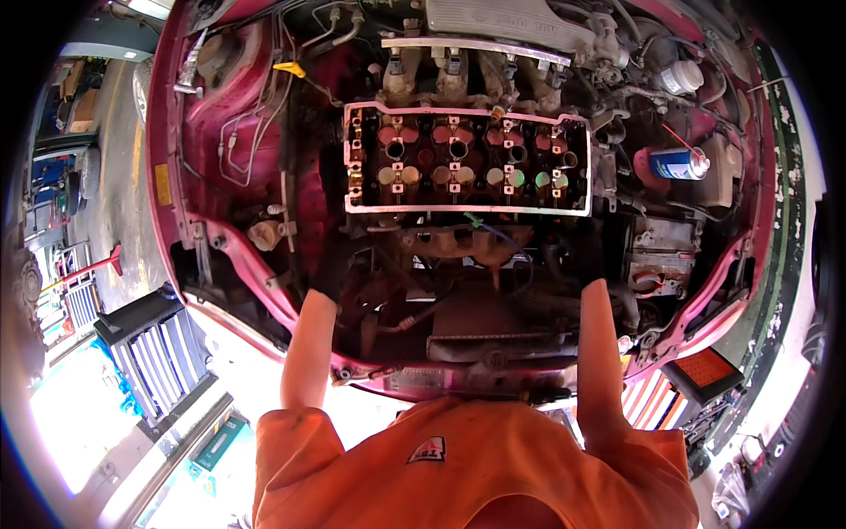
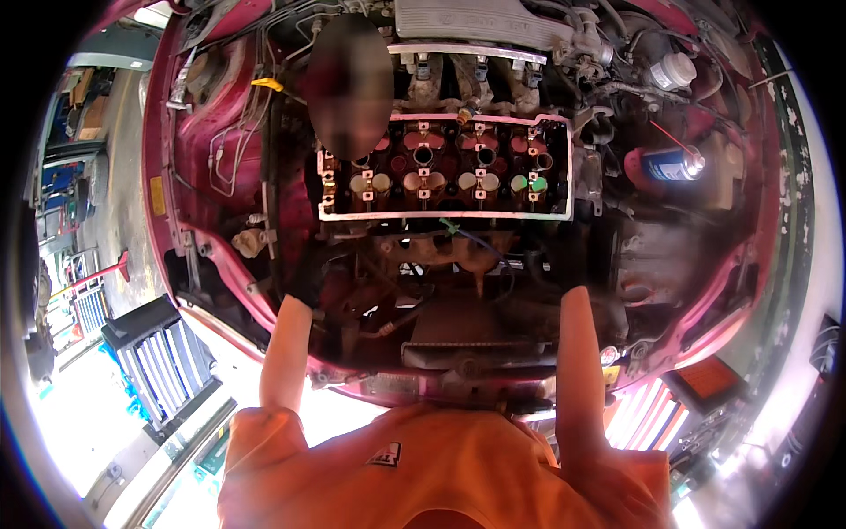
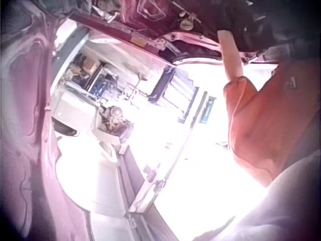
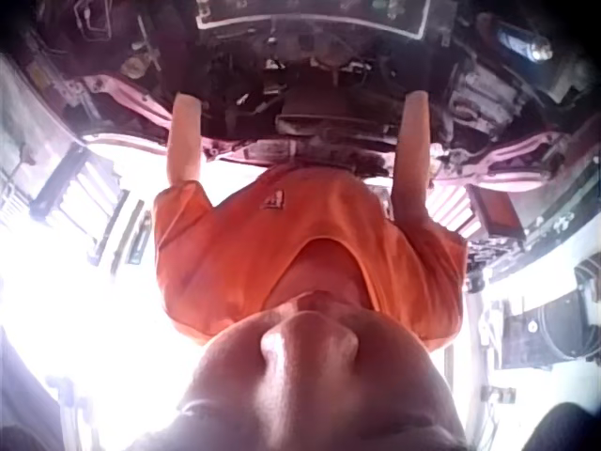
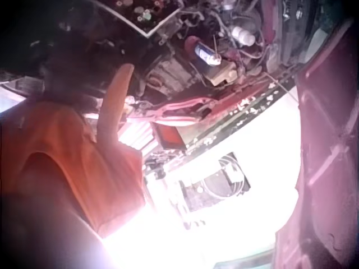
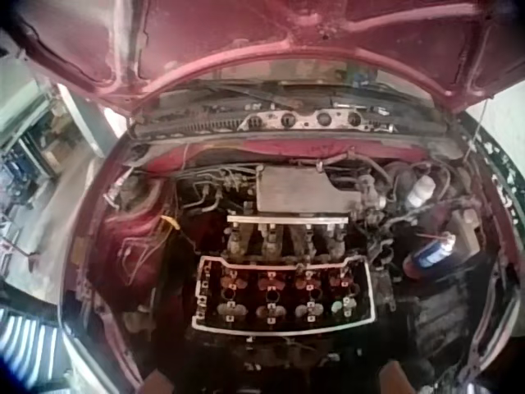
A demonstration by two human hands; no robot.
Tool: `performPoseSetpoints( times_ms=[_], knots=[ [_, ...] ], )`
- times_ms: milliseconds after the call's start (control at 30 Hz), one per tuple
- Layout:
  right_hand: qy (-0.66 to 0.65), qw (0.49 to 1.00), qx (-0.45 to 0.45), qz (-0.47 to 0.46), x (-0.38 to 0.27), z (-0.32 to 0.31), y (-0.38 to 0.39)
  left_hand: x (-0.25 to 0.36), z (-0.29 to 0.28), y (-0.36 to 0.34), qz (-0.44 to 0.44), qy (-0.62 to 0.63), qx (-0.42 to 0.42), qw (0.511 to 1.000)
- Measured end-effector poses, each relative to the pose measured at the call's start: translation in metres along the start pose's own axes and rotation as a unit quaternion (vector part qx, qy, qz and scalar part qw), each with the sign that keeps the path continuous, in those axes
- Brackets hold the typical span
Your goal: The person works on a car engine, using a long tool to reach into the internal components, and subsequently handles several small fasteners by hand.
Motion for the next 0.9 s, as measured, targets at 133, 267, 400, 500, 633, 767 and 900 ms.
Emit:
performPoseSetpoints(
  times_ms=[133,267,400,500,633,767,900],
  knots=[
    [-0.163,0.969,0.078,0.170,-0.004,-0.101,0.003,0.194,-0.002,0.036,0.380,-0.398,0.144,0.823],
    [-0.282,0.947,0.102,0.117,-0.030,-0.141,0.003,0.221,0.043,-0.008,0.335,-0.589,-0.013,0.735],
    [-0.312,0.947,0.080,0.005,-0.097,-0.148,-0.020,0.188,0.067,-0.051,0.418,-0.619,-0.107,0.656],
    [-0.337,0.941,0.010,0.016,-0.167,-0.166,-0.070,0.174,0.080,-0.060,0.477,-0.626,-0.077,0.611],
    [-0.236,0.969,0.049,-0.044,-0.223,-0.116,-0.133,0.168,0.087,-0.066,0.490,-0.631,-0.062,0.598],
    [-0.144,0.986,0.048,-0.074,-0.249,-0.116,-0.148,0.169,0.085,-0.070,0.438,-0.657,-0.049,0.612],
    [-0.080,0.986,0.050,-0.139,-0.257,-0.114,-0.142,0.184,0.079,-0.055,0.390,-0.652,-0.098,0.643]
  ],
)
Point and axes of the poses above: each hand's wrist, its own y-axis away from the middle knuckle, its own z-axis out of the palm, x = y × z, the point moved 8 cm from there along -y, towards the middle knuckle, and after that the axes turned 12 degrees about z, right-handed, at the moved point
